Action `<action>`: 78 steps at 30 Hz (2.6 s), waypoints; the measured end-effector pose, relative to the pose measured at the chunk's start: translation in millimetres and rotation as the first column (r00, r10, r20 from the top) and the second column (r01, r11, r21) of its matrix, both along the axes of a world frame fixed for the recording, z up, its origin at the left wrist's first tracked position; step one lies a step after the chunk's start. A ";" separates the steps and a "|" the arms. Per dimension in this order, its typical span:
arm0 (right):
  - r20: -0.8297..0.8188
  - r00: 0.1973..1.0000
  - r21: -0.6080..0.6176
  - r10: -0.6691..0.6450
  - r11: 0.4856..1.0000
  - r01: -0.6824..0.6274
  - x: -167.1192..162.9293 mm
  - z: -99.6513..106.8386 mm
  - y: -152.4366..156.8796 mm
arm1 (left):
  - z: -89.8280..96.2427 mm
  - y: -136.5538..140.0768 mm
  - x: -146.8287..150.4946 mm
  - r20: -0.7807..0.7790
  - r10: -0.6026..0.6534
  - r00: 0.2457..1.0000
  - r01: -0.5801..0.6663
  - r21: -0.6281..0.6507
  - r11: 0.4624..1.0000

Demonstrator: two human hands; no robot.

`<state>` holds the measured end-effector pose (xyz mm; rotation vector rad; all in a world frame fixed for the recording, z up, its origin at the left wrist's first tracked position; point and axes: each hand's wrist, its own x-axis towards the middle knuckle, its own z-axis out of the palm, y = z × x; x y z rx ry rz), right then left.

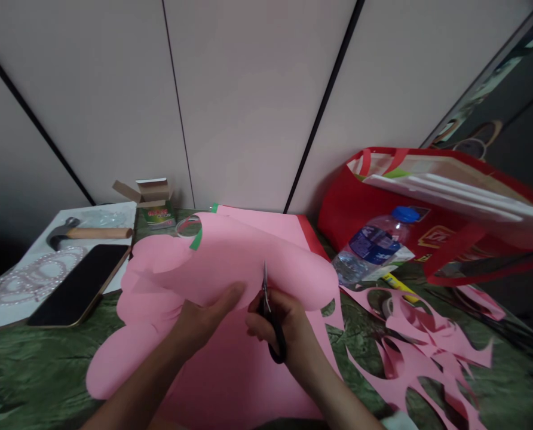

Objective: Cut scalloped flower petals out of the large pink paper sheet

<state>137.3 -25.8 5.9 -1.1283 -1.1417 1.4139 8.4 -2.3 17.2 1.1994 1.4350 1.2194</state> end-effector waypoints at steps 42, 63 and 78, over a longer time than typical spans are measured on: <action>-0.022 0.999 0.049 0.048 0.998 -0.047 8.9 1.1 3.1 | 2.3 2.4 -8.2 -0.077 -0.083 0.994 0.087 0.045 0.995; 0.102 0.995 0.007 0.012 1.000 -0.013 7.1 4.1 1.7 | 8.2 6.9 -15.3 -0.018 -0.241 0.970 0.242 0.069 0.968; 0.063 0.996 0.082 -0.060 0.995 0.055 -1.2 -2.1 1.0 | -0.6 2.2 -1.3 0.122 -0.177 0.977 0.157 0.160 0.975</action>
